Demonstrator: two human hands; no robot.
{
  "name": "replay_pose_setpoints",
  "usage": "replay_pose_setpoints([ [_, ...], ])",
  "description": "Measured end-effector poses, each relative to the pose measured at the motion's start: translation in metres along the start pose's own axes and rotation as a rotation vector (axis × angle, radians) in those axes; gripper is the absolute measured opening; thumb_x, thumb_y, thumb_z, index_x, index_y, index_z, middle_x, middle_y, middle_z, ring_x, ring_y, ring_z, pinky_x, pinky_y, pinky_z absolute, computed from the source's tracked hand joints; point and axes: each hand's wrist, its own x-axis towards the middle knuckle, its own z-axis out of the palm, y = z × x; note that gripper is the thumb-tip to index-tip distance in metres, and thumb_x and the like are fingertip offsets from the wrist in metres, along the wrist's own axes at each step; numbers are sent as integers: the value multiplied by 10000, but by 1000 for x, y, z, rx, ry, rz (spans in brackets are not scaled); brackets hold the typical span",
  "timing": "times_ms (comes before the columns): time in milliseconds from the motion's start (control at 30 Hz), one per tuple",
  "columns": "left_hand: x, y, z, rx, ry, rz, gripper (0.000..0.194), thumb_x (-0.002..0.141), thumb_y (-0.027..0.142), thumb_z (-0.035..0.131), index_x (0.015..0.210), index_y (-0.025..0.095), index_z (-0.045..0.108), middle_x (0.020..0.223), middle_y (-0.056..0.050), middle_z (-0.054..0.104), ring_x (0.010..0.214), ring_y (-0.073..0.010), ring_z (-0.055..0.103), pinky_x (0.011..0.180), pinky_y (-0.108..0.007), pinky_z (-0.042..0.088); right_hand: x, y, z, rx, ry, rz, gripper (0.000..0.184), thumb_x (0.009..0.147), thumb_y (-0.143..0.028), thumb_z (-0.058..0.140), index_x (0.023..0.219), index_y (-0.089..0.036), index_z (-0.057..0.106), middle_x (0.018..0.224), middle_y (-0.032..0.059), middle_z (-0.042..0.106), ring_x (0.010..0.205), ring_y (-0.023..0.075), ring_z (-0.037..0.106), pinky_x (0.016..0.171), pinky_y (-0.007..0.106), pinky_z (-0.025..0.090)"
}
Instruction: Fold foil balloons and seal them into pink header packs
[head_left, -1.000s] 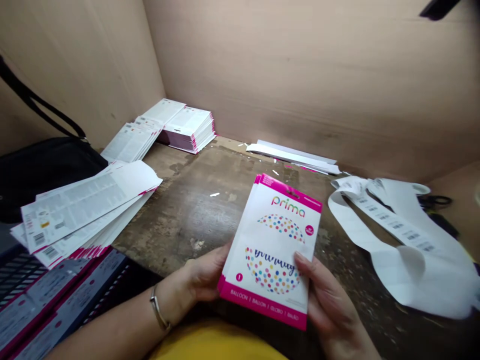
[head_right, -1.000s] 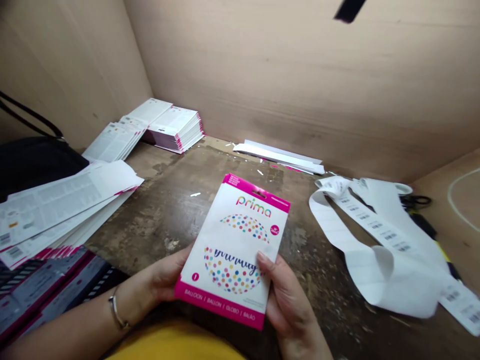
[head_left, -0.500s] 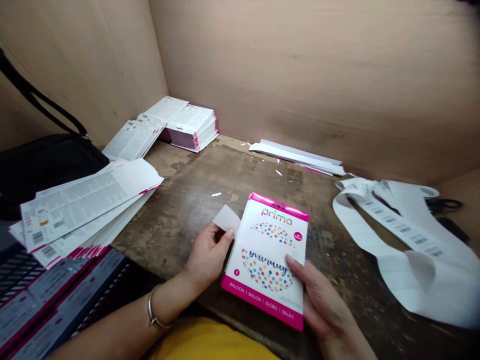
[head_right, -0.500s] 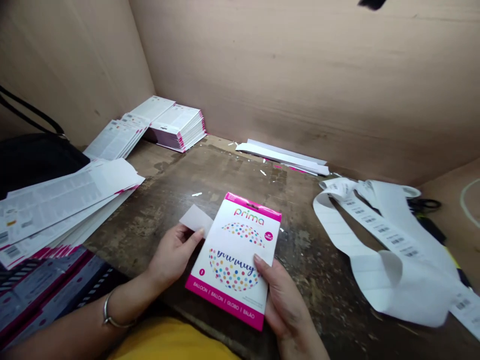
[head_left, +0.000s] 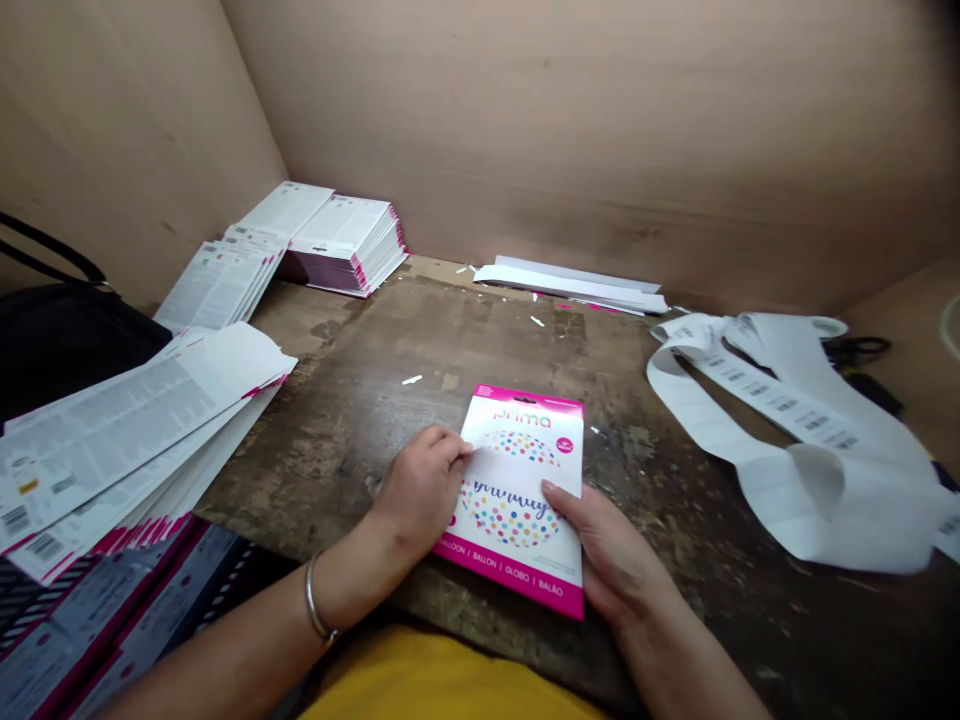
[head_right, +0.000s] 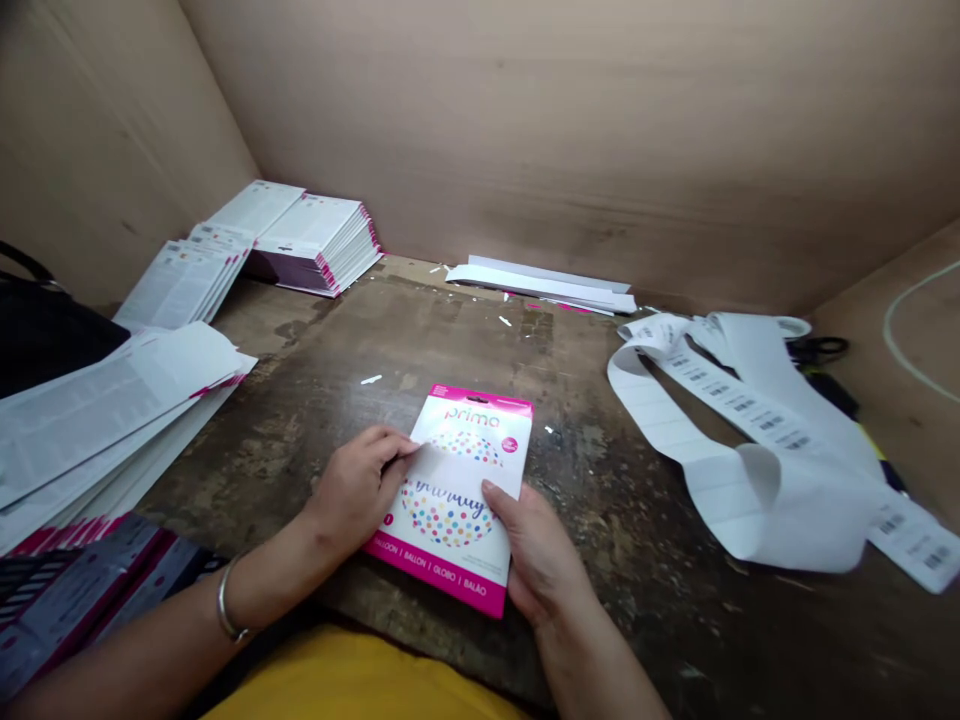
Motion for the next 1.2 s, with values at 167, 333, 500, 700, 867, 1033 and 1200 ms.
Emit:
replay_pose_setpoints([
  [167,-3,4,6,179,-72,138,172,884,139,481,908,160,651,869,-70,623,855,-202,567,770,-324,485,0,2,3,-9,-33,-36,447,806,-161,610,1240,-131,505,983,127,716,920,298,673,865,500,517],
  [333,-2,3,8,333,-174,227,176,887,141,481,987,156,624,860,-68,616,817,-218,559,735,-340,487,-1,2,2,-89,-90,-66,425,809,-212,603,1216,-124,522,983,132,714,917,294,671,857,491,512],
  [500,-3,4,8,383,-199,260,154,884,136,481,965,152,611,851,-65,610,792,-226,557,709,-350,486,-18,-16,-16,-754,-21,-271,418,838,-416,549,1144,-133,581,1004,153,693,905,319,654,834,535,495],
  [700,-3,6,9,404,-158,277,147,892,137,457,850,155,597,813,-66,600,763,-224,555,693,-342,477,-28,-12,-24,-1807,77,-934,427,904,-364,428,1271,-182,548,1371,105,482,1286,300,394,1066,503,318],
  [867,-3,2,9,288,5,227,156,904,135,428,893,150,583,818,-59,612,762,-190,572,708,-297,469,-18,11,-9,-2037,-102,-838,623,897,-414,442,1419,-98,312,1486,124,249,1376,290,217,1120,522,199],
  [1033,-3,3,8,314,6,245,165,908,155,423,896,149,588,812,-62,617,740,-194,577,680,-299,465,-13,15,9,-2026,-169,-832,678,888,-443,440,1419,-48,290,1491,158,210,1386,278,174,1133,458,200],
  [1200,-2,4,9,318,-34,256,158,905,150,437,918,160,594,840,-57,634,777,-190,587,713,-295,466,-10,15,13,-1990,-210,-856,683,884,-440,451,1432,-73,272,1497,144,219,1392,271,156,1140,452,181],
])
